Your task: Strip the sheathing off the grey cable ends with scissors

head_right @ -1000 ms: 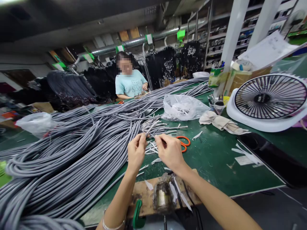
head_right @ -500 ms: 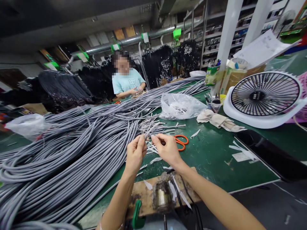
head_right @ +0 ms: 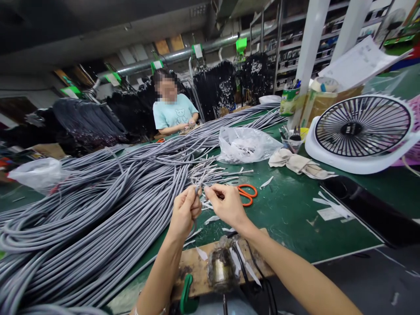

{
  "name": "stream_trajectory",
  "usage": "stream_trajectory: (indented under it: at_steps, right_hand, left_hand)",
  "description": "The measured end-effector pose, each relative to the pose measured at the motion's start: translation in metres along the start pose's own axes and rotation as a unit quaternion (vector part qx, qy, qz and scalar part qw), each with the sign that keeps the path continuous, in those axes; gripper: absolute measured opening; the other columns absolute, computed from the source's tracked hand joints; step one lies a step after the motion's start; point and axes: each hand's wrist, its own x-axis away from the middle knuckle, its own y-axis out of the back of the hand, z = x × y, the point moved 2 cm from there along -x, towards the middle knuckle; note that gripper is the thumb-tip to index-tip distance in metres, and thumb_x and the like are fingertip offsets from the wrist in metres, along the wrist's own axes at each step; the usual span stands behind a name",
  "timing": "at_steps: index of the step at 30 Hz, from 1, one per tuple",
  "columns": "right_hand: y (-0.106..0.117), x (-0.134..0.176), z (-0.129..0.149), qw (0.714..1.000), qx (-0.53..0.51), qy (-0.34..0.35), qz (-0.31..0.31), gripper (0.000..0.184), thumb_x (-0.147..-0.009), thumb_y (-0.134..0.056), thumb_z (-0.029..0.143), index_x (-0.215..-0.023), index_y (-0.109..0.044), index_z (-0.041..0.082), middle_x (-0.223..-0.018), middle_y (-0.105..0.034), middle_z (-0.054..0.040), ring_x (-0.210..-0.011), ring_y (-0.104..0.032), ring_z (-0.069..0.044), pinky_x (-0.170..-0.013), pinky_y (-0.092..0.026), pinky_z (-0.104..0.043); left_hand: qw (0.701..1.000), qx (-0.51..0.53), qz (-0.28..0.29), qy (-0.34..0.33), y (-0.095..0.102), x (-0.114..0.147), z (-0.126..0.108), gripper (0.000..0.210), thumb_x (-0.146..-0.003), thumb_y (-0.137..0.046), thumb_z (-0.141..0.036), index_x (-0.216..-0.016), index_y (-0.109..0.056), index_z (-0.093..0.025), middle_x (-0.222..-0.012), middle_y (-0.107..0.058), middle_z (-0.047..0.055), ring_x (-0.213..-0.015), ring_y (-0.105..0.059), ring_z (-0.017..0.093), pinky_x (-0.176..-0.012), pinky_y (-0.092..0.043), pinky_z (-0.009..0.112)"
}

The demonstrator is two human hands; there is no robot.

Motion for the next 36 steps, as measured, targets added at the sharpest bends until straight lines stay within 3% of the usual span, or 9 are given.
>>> stream_trajectory:
  at_steps: [7,11,13,16,21,24,28,33,36]
  right_hand:
    - [-0.002,0.0,0.004,0.995,-0.095,-0.007,0.005,0.033,-0.082,-0.048,0.036,-0.056,-0.05,0.015,-0.051,-0.042,0.0032,-0.047,-0.034,-0.007,-0.044,-0.027,-0.021]
    - [-0.001,0.002,0.006,0.997,-0.071,0.004,-0.018,0.033,-0.083,-0.047,0.034,-0.056,-0.05,0.015,-0.051,-0.044,0.0028,-0.046,-0.036,-0.007,-0.043,-0.029,-0.02]
    - [0.0,0.005,0.009,0.997,0.024,0.054,-0.058,0.031,-0.084,-0.047,0.03,-0.058,-0.054,0.015,-0.051,-0.046,0.0022,-0.046,-0.038,-0.008,-0.044,-0.03,-0.021]
    - [0.001,0.011,0.013,0.966,0.15,0.182,-0.111,0.021,-0.083,-0.049,0.021,-0.065,-0.06,0.014,-0.054,-0.053,0.0003,-0.047,-0.043,-0.008,-0.048,-0.033,-0.021]
    - [0.0,0.014,0.013,0.921,0.211,0.304,-0.121,0.013,-0.08,-0.052,0.014,-0.073,-0.063,0.014,-0.062,-0.063,-0.0031,-0.054,-0.054,-0.011,-0.055,-0.039,-0.021]
    - [0.0,0.011,0.016,0.923,0.217,0.297,-0.113,0.014,-0.081,-0.051,0.016,-0.073,-0.063,0.015,-0.061,-0.064,-0.0029,-0.052,-0.054,-0.011,-0.054,-0.04,-0.022]
    - [-0.004,0.005,0.019,0.948,0.227,0.198,-0.103,0.023,-0.085,-0.047,0.023,-0.068,-0.061,0.016,-0.055,-0.059,-0.0012,-0.045,-0.048,-0.01,-0.046,-0.036,-0.021]
    - [-0.01,0.0,0.018,0.923,0.247,0.289,-0.052,0.02,-0.084,-0.047,0.02,-0.074,-0.063,0.015,-0.061,-0.063,-0.0045,-0.053,-0.055,-0.012,-0.055,-0.04,-0.023]
    - [-0.005,-0.003,0.016,0.926,0.228,0.297,-0.049,0.017,-0.083,-0.049,0.018,-0.075,-0.064,0.016,-0.064,-0.065,-0.0042,-0.054,-0.057,-0.012,-0.055,-0.042,-0.023]
  left_hand:
    - [1.0,-0.018,0.005,0.002,-0.004,0.001,0.003,0.033,-0.08,-0.05,-0.046,-0.066,-0.04,-0.017,-0.048,-0.017,-0.01,-0.038,-0.01,0.003,-0.034,-0.011,0.015]
    - [0.99,-0.131,-0.032,-0.049,-0.006,0.003,0.003,0.028,-0.082,-0.048,-0.043,-0.07,-0.046,-0.017,-0.051,-0.025,-0.008,-0.041,-0.018,0.004,-0.037,-0.016,0.017]
    - [0.98,-0.177,-0.052,-0.074,-0.007,0.002,0.004,0.027,-0.082,-0.048,-0.042,-0.072,-0.048,-0.017,-0.052,-0.03,-0.007,-0.044,-0.023,0.006,-0.04,-0.02,0.018]
    - [0.974,-0.193,-0.074,-0.09,-0.007,0.002,0.005,0.028,-0.082,-0.047,-0.042,-0.07,-0.049,-0.017,-0.054,-0.035,-0.005,-0.045,-0.027,0.007,-0.042,-0.023,0.019]
    - [0.967,-0.208,-0.112,-0.097,-0.003,0.0,0.007,0.029,-0.082,-0.047,-0.042,-0.069,-0.051,-0.016,-0.056,-0.041,-0.004,-0.048,-0.031,0.008,-0.045,-0.024,0.02]
    - [0.959,-0.222,-0.127,-0.117,-0.004,0.002,0.006,0.027,-0.083,-0.045,-0.038,-0.069,-0.053,-0.016,-0.057,-0.044,-0.002,-0.051,-0.034,0.009,-0.048,-0.025,0.021]
    - [0.947,-0.242,-0.141,-0.156,-0.005,0.005,0.003,0.019,-0.084,-0.046,-0.03,-0.075,-0.057,-0.017,-0.063,-0.051,-0.001,-0.053,-0.038,0.01,-0.052,-0.026,0.022]
    - [0.954,-0.196,-0.169,-0.151,0.004,0.002,0.0,0.019,-0.082,-0.048,-0.03,-0.071,-0.056,-0.017,-0.059,-0.048,-0.002,-0.052,-0.037,0.011,-0.052,-0.025,0.021]
    - [0.956,-0.195,-0.171,-0.14,0.004,0.0,0.001,0.022,-0.082,-0.048,-0.032,-0.069,-0.057,-0.016,-0.059,-0.049,-0.001,-0.052,-0.037,0.011,-0.052,-0.026,0.021]
